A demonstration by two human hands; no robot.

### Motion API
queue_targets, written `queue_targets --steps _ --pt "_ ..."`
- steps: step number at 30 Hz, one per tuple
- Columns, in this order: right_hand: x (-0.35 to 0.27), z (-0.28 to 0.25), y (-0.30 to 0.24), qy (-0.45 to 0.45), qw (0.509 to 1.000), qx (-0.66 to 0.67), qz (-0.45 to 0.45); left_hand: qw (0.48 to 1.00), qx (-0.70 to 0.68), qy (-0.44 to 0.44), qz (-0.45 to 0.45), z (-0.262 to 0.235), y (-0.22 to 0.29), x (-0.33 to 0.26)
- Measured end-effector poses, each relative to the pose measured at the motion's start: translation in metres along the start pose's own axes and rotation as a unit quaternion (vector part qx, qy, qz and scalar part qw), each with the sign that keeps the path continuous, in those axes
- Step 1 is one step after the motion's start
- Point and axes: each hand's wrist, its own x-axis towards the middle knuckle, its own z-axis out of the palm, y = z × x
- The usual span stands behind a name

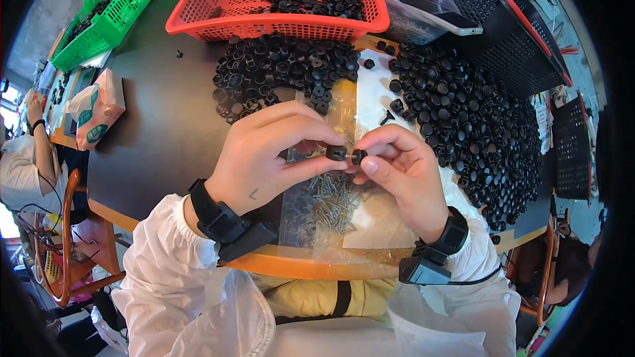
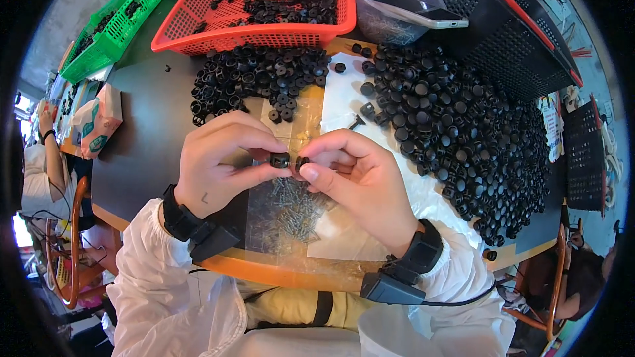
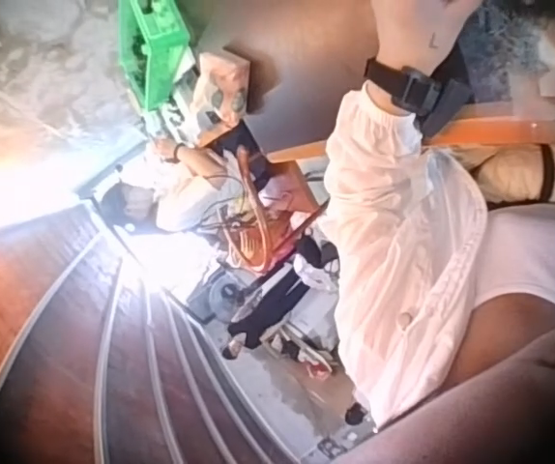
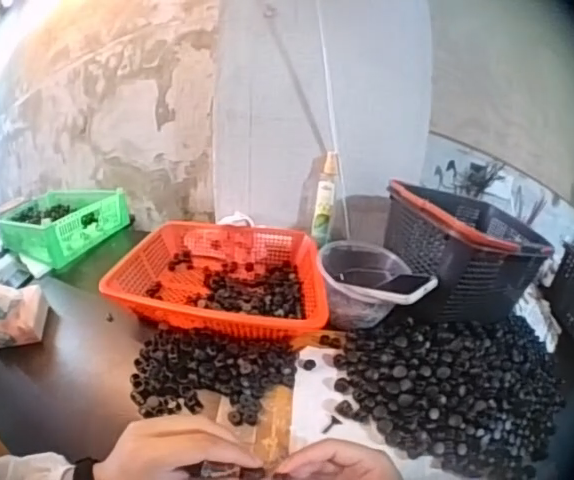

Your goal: Assembling small black plastic components by hand at a manufacturing workstation.

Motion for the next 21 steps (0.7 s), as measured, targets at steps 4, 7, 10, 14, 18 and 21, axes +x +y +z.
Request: queue_targets --steps 4,7,10,14,18,21 --pt "-0.001 0.000 0.003 -0.015 1.000 -0.011 0.001 0.999 0.014 -0.021 0.029 -0.004 -0.001 0.001" --pt "-0.003 0.002 0.006 -0.029 0.998 -0.047 -0.032 0.998 0.013 -0.032 0.051 -0.003 0.000 0.001" --pt "-0.003 0.005 0.005 -0.021 0.985 -0.149 -0.084 0.996 0.048 -0.033 0.062 -0.004 -0.001 -0.002" --pt "-0.002 0.007 0.001 0.011 0.984 -0.165 -0.062 0.995 0.071 -0.017 0.065 -0.001 0.000 -0.003" --pt "-0.003 0.008 0.001 0.022 0.990 -0.129 -0.057 0.996 0.074 -0.035 0.031 -0.006 0.006 -0.004" --pt "-0.005 0.006 0.001 0.022 0.987 -0.143 -0.073 0.993 -0.016 -0.042 -0.107 -0.004 0.009 -0.005"
